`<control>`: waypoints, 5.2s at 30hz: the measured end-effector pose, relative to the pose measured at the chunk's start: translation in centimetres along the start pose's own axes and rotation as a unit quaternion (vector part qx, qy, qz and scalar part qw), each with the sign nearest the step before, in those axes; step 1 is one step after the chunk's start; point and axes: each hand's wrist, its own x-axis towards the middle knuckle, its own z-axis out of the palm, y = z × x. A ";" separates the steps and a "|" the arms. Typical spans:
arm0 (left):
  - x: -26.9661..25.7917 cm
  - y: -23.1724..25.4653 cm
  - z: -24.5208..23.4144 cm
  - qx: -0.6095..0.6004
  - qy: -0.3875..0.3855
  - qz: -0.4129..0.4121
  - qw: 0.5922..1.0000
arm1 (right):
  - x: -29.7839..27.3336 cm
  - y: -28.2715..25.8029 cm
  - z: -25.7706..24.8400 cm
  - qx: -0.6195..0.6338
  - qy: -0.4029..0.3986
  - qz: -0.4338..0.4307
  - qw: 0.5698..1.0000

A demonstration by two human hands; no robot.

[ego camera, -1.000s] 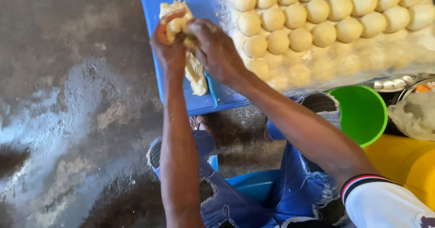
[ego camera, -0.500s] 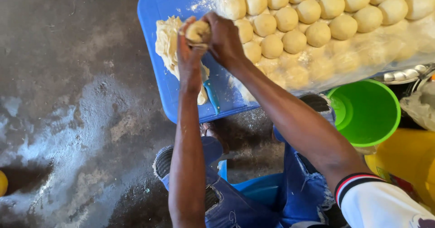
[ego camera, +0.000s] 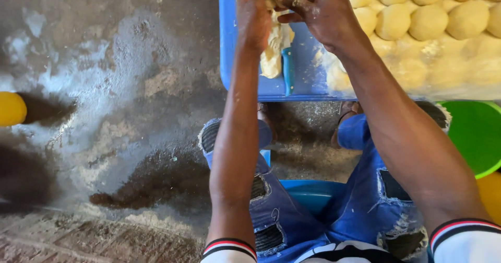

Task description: The person portions a large mass of dough into small, uniform balls using a knife to cut and hands to roll. The finished dough balls are placed in neat rows on a floured blue tray.

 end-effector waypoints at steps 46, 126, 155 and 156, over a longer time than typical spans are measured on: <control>0.7 1.6 1.2 0.148 -0.066 0.076 0.984 | -2.0 -6.5 1.8 -0.319 0.063 -0.230 0.917; 1.9 2.9 0.2 0.275 0.134 0.149 0.940 | -2.9 -9.0 3.5 -0.233 0.074 -0.089 0.966; -0.9 -0.3 3.7 0.093 -0.058 -0.016 0.994 | 0.6 -3.9 0.3 -0.346 0.177 -0.008 0.922; -0.4 -0.5 3.5 0.137 -0.055 -0.001 0.989 | 0.3 -4.0 0.4 -0.371 0.179 -0.066 0.909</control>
